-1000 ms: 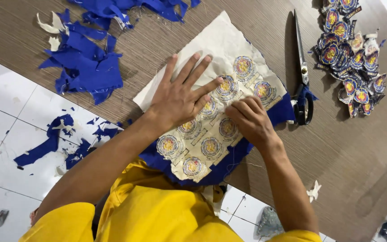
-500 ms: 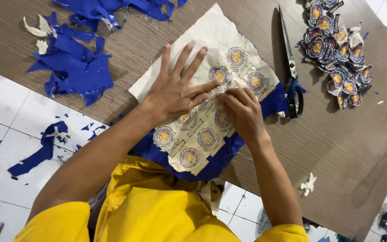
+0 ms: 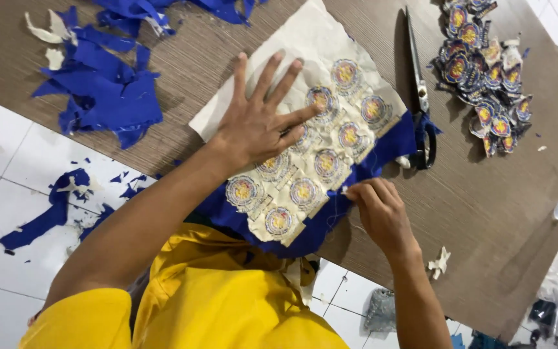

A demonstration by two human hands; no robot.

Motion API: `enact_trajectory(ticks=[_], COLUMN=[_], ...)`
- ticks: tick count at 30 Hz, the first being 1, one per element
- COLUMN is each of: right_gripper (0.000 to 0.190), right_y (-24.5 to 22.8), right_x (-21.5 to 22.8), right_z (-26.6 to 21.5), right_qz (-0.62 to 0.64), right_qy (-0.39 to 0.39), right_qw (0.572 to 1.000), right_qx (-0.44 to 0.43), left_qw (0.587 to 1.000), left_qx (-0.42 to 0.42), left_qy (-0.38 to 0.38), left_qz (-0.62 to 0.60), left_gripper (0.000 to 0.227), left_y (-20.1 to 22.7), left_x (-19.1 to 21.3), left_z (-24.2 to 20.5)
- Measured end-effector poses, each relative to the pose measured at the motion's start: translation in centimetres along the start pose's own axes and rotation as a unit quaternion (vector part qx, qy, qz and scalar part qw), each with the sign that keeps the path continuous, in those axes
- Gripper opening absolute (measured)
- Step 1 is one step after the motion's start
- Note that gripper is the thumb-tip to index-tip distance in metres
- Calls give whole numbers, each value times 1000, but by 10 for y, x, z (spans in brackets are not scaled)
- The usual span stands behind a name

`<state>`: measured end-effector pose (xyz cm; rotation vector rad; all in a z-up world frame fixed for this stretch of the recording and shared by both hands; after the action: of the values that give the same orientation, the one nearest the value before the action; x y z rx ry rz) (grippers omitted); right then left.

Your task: Peeling embroidered patches from a backing sheet on a work table

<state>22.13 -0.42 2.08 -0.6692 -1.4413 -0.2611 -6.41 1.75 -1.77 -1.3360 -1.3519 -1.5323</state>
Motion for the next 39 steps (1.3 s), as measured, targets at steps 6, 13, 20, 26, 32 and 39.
enact_trajectory(ticks=[6, 13, 20, 26, 32, 39], right_gripper=[17, 31, 12, 27, 28, 66], right_y=[-11, -8, -10, -20, -24, -7], right_x=[24, -19, -12, 0, 0, -8], right_z=[14, 71, 79, 70, 49, 82], right_qz=[3, -10, 12, 331, 359, 71], right_qy=[108, 105, 192, 151, 167, 138], right_qw=[994, 993, 981, 923, 918, 951], right_qx=[-25, -51, 6, 123, -6, -267], left_qw=[997, 996, 1000, 999, 998, 995], left_qx=[-35, 7, 10, 11, -1, -16], left_qy=[60, -81, -18, -34, -58, -96], left_qz=[-20, -25, 13, -3, -20, -13], left_gripper=[57, 60, 61, 62, 60, 61], left_y=[7, 38, 38, 30, 29, 27], left_x=[-11, -8, -19, -9, -3, 1], left_z=[8, 47, 51, 53, 57, 56])
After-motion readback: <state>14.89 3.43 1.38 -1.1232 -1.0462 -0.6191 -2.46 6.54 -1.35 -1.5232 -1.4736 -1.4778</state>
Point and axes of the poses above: each hand's wrist, its own z-axis towards the middle knuckle, its own x-axis out of the back of the hand, y = z × x, the point moved 4 cm from there along z, towards the middle knuckle, and after that the axes turned 4 degrees about -y, right-handed, at the moved point
